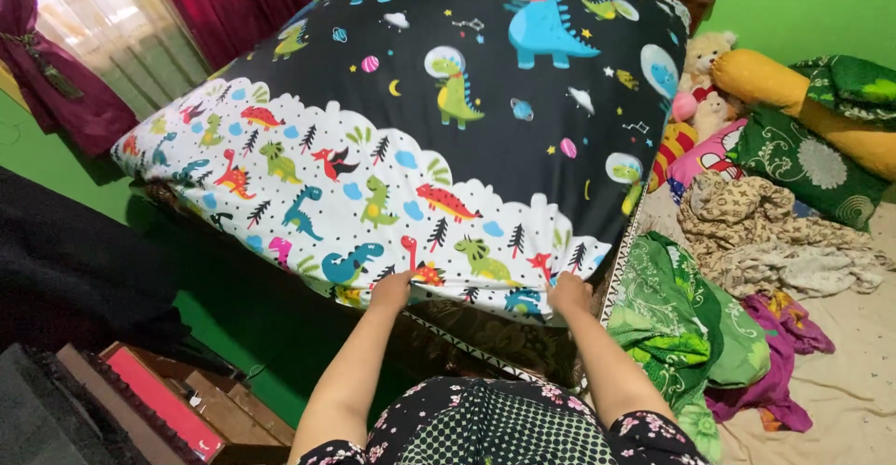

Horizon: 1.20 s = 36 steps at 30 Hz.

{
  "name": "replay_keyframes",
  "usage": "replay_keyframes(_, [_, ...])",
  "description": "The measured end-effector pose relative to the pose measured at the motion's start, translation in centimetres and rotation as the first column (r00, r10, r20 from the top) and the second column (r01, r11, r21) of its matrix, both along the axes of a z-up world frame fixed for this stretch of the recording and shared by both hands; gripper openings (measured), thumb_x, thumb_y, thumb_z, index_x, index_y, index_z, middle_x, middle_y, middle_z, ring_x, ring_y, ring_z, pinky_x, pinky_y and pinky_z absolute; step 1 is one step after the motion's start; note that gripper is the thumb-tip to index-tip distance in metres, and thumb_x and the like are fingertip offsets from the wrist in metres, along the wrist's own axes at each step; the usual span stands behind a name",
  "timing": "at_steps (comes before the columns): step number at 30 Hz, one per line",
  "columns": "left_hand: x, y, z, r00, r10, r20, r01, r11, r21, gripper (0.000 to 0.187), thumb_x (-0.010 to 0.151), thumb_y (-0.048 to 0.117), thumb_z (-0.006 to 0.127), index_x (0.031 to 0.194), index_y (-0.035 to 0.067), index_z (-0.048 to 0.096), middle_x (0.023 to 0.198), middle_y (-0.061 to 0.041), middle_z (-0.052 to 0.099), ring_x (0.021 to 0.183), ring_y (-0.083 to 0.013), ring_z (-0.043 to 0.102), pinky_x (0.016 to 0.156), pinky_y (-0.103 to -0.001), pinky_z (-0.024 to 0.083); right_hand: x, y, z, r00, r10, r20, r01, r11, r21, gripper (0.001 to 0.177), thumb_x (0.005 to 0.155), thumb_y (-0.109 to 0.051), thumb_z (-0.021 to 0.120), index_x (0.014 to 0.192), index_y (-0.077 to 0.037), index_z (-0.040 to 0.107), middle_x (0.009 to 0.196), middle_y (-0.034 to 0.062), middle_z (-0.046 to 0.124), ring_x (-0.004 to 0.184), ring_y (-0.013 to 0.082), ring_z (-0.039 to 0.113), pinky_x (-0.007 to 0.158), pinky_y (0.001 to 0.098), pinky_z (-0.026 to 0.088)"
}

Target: The person adjusts a dinosaur-themed fitted sheet on a bed, smoothing and tucking the edges around the mattress corners. The person works along the sides and corners to secure the sheet in place.

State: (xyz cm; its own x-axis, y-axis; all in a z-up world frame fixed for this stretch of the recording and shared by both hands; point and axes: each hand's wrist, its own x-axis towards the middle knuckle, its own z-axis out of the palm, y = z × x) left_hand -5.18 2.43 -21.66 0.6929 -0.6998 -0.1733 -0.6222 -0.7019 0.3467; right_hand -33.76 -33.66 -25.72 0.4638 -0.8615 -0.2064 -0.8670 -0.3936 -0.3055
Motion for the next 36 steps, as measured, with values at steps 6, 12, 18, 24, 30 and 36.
replay_keyframes(6, [1.4, -1.7, 12.2, 0.994, 0.102, 0.028, -0.093, 0.971, -0.221, 0.043, 0.102, 0.017, 0.042, 0.140, 0.016, 0.060, 0.131, -0.025, 0.067, 0.127, -0.0443, 0.061, 0.105, -0.061, 0.048, 2.7, 0.5, 10.8, 0.769, 0.480, 0.422, 0.063, 0.600, -0.797, 0.049, 0.084, -0.026, 0.079, 0.113, 0.013, 0.068, 0.103, 0.0307, 0.072, 0.097, 0.0457, 0.070, 0.092, 0.0533, 0.051])
replay_keyframes(12, [0.4, -1.1, 24.5, 0.986, 0.165, 0.017, -0.136, 0.861, -0.490, 0.042, 0.099, 0.006, 0.038, 0.135, 0.009, 0.059, 0.124, -0.029, 0.066, 0.122, -0.0493, 0.059, 0.104, -0.062, 0.048, 5.7, 1.3, 25.4, 0.359, 0.566, 0.742, 0.235, 0.714, -0.659, 0.036, 0.079, -0.008, 0.084, 0.108, 0.002, 0.064, 0.103, 0.0209, 0.072, 0.102, 0.0431, 0.069, 0.091, 0.0468, 0.054])
replay_keyframes(18, [1.8, -3.1, 14.4, 0.993, 0.112, 0.048, -0.100, 0.975, -0.198, 0.040, 0.100, 0.031, 0.040, 0.128, 0.012, 0.063, 0.119, -0.022, 0.071, 0.118, -0.0435, 0.065, 0.099, -0.058, 0.051, 5.0, 0.9, 12.8, 0.745, 0.203, 0.635, 0.211, 0.832, -0.513, 0.062, 0.080, -0.027, 0.084, 0.127, 0.003, 0.057, 0.127, 0.0171, 0.054, 0.135, 0.0392, 0.041, 0.101, 0.0551, 0.048])
replay_keyframes(24, [0.1, -3.6, 7.4, 0.991, 0.014, 0.136, -0.020, 0.999, 0.043, 0.044, 0.096, 0.033, 0.042, 0.125, 0.014, 0.069, 0.116, -0.018, 0.072, 0.114, -0.0421, 0.066, 0.095, -0.056, 0.050, 0.4, 5.4, 6.7, 0.998, -0.007, 0.057, 0.022, 0.964, -0.266, 0.057, 0.090, -0.056, 0.064, 0.127, -0.013, 0.072, 0.157, 0.0093, 0.038, 0.151, 0.0379, 0.018, 0.109, 0.0484, 0.034])
replay_keyframes(30, [1.1, -4.0, 14.3, 0.995, 0.055, 0.082, -0.043, 0.988, -0.148, 0.045, 0.096, 0.032, 0.040, 0.122, 0.011, 0.069, 0.115, -0.019, 0.072, 0.116, -0.0439, 0.064, 0.099, -0.055, 0.049, 4.5, -0.7, 12.8, 0.818, -0.093, 0.568, 0.349, 0.865, -0.361, 0.059, 0.091, -0.053, 0.072, 0.105, 0.004, 0.070, 0.128, 0.0132, 0.046, 0.125, 0.0403, 0.042, 0.108, 0.0495, 0.034])
replay_keyframes(36, [1.3, -2.8, 17.5, 0.993, 0.114, 0.006, -0.109, 0.959, -0.262, 0.047, 0.096, 0.033, 0.037, 0.119, 0.008, 0.068, 0.119, -0.025, 0.069, 0.119, -0.0469, 0.062, 0.103, -0.058, 0.048, 10.2, 2.0, 22.6, -0.120, -0.459, 0.880, -0.004, 0.887, 0.462, 0.033, 0.091, -0.016, 0.076, 0.116, 0.003, 0.068, 0.103, 0.0174, 0.073, 0.090, 0.0228, 0.069, 0.076, 0.0392, 0.057])
